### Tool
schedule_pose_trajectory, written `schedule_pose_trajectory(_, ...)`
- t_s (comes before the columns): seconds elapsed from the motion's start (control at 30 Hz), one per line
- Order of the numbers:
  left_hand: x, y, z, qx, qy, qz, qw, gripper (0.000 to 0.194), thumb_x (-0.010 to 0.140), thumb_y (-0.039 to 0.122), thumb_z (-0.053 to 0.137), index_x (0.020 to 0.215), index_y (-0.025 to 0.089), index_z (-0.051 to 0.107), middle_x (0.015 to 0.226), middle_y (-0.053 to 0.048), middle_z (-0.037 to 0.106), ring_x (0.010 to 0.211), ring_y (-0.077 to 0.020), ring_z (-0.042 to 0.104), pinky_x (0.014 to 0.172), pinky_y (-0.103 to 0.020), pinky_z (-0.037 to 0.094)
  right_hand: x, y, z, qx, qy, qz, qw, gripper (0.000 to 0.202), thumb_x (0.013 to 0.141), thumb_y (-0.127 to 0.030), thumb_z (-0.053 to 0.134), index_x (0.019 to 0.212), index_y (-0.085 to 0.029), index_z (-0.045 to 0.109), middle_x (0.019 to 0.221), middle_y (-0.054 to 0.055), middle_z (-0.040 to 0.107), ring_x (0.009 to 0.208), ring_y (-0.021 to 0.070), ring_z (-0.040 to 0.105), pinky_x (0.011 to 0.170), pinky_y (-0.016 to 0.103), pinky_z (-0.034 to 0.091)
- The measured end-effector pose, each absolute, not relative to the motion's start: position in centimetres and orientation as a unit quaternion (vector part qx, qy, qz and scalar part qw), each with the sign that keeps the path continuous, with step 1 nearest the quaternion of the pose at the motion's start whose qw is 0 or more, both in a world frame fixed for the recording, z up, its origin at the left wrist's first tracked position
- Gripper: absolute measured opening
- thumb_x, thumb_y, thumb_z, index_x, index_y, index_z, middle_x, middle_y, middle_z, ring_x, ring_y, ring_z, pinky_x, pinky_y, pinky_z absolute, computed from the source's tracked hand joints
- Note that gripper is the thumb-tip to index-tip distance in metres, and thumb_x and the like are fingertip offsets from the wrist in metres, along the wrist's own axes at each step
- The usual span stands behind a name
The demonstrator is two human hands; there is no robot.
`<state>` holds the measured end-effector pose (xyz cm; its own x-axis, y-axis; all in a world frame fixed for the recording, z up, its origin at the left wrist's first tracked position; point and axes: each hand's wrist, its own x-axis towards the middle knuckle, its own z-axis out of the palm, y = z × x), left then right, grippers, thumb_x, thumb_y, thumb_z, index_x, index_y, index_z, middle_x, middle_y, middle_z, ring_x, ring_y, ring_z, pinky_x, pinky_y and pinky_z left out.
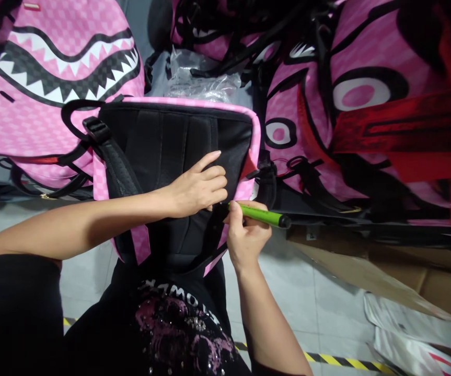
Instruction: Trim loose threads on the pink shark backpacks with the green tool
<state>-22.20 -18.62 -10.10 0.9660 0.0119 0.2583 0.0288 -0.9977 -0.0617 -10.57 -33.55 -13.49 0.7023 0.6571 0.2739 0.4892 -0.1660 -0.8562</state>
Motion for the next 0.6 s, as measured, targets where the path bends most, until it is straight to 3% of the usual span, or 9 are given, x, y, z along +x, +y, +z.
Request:
schedule_pose_trajectory(0.13, -22.21, -18.63, -10.11, -0.991, -0.017, -0.13, 0.016, 0.019, 0.095, 0.028, 0.049, 0.092, 0.022, 0.067, 0.093, -0.002, 0.057, 0.114, -0.0214, 0.051, 0.123, -0.052, 0.024, -10.48, -33.5, -13.22, -0.765, -0.371, 0.079, 0.521, 0.024, 0.091, -0.04, 0.062, 0.086, -0.017, 0.061, 0.07, 0.0, 0.065, 0.049, 0.014, 0.062, 0.054, 0.028, 0.052)
schedule_pose_trajectory(0.5, -22.22, -18.65, -10.19, -0.987, -0.013, -0.142, 0.074, 0.024, 0.097, 0.038, 0.049, 0.092, 0.022, 0.066, 0.09, 0.0, 0.056, 0.11, -0.0195, 0.052, 0.124, -0.049, 0.023, -10.27, -33.56, -13.29, -0.76, -0.373, 0.095, 0.524, 0.021, 0.091, -0.038, 0.063, 0.086, -0.017, 0.061, 0.068, -0.001, 0.064, 0.05, 0.0136, 0.063, 0.053, 0.027, 0.052)
schedule_pose_trajectory(0.6, -22.22, -18.67, -10.16, -0.988, -0.02, -0.13, 0.079, 0.023, 0.097, 0.038, 0.048, 0.092, 0.023, 0.066, 0.09, 0.0, 0.056, 0.112, -0.0188, 0.051, 0.125, -0.048, 0.02, -10.29, -33.56, -13.31, -0.757, -0.391, 0.095, 0.516, 0.022, 0.091, -0.039, 0.063, 0.086, -0.018, 0.062, 0.077, 0.001, 0.067, 0.053, 0.0134, 0.064, 0.057, 0.028, 0.053)
